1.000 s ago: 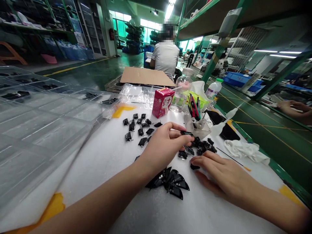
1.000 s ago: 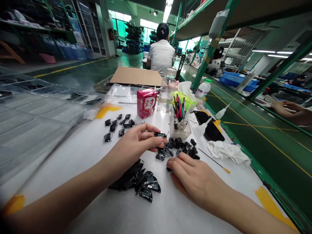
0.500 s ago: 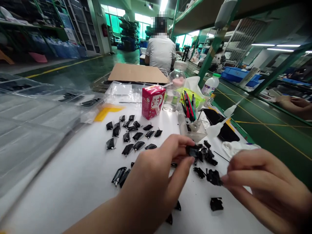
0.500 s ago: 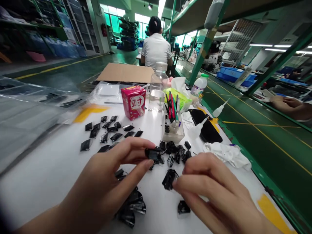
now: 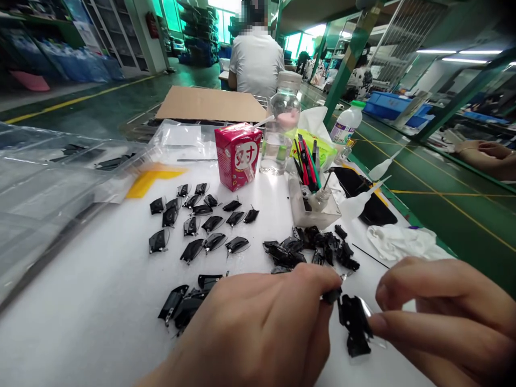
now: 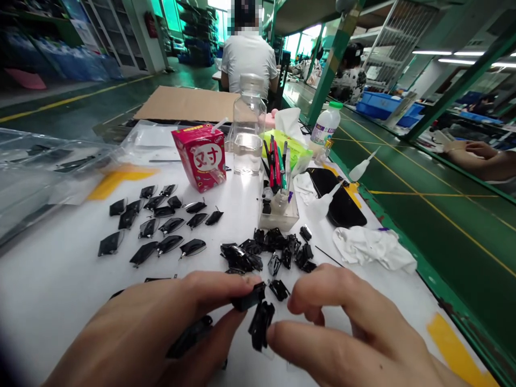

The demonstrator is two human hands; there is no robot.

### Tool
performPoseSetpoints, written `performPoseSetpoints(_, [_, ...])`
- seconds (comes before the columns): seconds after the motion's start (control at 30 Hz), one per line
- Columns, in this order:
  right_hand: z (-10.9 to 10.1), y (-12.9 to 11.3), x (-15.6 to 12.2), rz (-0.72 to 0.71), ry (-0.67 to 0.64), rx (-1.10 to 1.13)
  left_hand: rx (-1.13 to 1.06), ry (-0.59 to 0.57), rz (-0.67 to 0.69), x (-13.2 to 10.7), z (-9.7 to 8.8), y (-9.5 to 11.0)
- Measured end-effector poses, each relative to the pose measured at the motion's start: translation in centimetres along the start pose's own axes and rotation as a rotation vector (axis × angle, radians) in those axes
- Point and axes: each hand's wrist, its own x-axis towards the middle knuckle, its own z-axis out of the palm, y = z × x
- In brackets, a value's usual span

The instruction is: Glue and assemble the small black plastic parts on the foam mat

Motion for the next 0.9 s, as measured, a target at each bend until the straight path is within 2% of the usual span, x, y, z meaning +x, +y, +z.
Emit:
performPoseSetpoints(0.2, [-0.1, -0.4, 0.8, 0.011, 0.043, -0.01, 0.063, -0.003, 0.049, -0.7, 0.0, 0.1])
performPoseSetpoints(0.3, [-0.1, -0.6, 1.4, 0.025, 0.021, -0.005, 0.069, -0.008, 0.039, -1.0, -0.1, 0.2])
performPoseSetpoints(0.6, [-0.2, -0.6, 2.3, 0.039, -0.049, 0.041, 0.056, 0.033, 0.19, -1.1, 0.2, -0.1])
performPoseSetpoints(0.77, [-0.1, -0.6, 2.1, 0.038, -0.006, 0.109, 0.006, -0.021, 0.089, -1.2, 0.1, 0.0])
performPoseSetpoints(0.9, [-0.3, -0.5, 2.2, 0.021, -0.056, 0.182, -0.019, -0.024, 0.111, -1.2, 0.2, 0.2])
